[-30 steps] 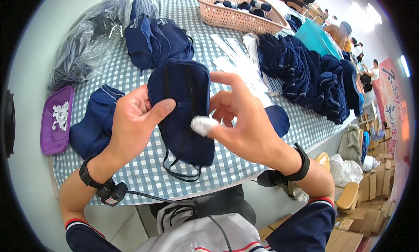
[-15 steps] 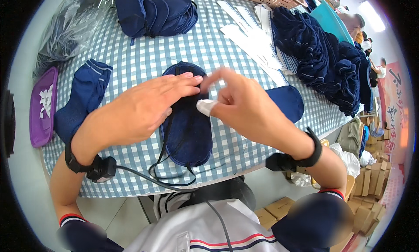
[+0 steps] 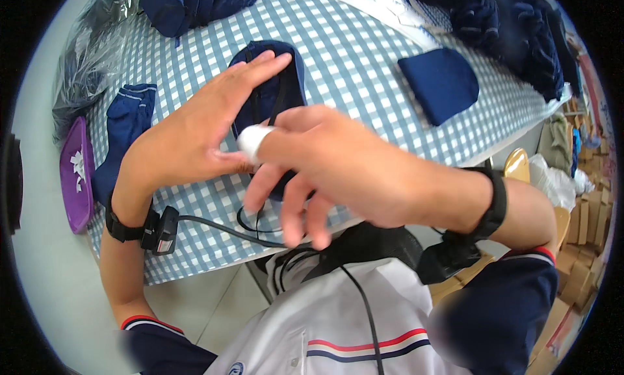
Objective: The person is folding blue socks and wrapping them with a white paper band.
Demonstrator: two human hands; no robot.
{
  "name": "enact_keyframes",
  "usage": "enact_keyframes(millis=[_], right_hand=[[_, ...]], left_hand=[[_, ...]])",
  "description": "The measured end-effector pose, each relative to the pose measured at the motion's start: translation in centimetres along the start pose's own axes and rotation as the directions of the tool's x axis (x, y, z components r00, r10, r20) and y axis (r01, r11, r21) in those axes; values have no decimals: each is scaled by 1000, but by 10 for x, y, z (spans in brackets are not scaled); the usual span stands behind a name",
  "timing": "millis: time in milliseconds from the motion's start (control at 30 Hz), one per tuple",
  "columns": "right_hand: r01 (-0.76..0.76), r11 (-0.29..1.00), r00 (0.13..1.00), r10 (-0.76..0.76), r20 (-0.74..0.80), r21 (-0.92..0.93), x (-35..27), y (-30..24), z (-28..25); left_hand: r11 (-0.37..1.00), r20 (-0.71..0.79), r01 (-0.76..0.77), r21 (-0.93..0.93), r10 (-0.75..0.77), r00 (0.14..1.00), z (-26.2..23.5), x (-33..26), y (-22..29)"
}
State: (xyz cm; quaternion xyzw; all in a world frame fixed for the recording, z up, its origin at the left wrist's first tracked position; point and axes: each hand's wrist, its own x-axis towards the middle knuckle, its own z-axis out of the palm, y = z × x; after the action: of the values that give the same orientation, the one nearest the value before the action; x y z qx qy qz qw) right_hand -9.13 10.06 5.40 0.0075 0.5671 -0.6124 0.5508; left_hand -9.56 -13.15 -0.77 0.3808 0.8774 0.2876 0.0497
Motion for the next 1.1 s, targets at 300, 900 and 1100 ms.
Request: enact_keyframes(millis=[300, 900, 1100], right_hand=[[-75, 994, 990, 65, 124, 75, 3, 4, -3], [142, 859, 770, 216, 600, -492, -45, 78, -16], [77, 954, 799, 115, 590, -290, -41, 129, -18]], left_hand=[[997, -7, 48, -62, -49, 999, 2, -4, 7], [999, -92, -8, 32, 11, 996, 8, 2, 5], [983, -119, 179, 24, -175, 977, 20, 1, 14]])
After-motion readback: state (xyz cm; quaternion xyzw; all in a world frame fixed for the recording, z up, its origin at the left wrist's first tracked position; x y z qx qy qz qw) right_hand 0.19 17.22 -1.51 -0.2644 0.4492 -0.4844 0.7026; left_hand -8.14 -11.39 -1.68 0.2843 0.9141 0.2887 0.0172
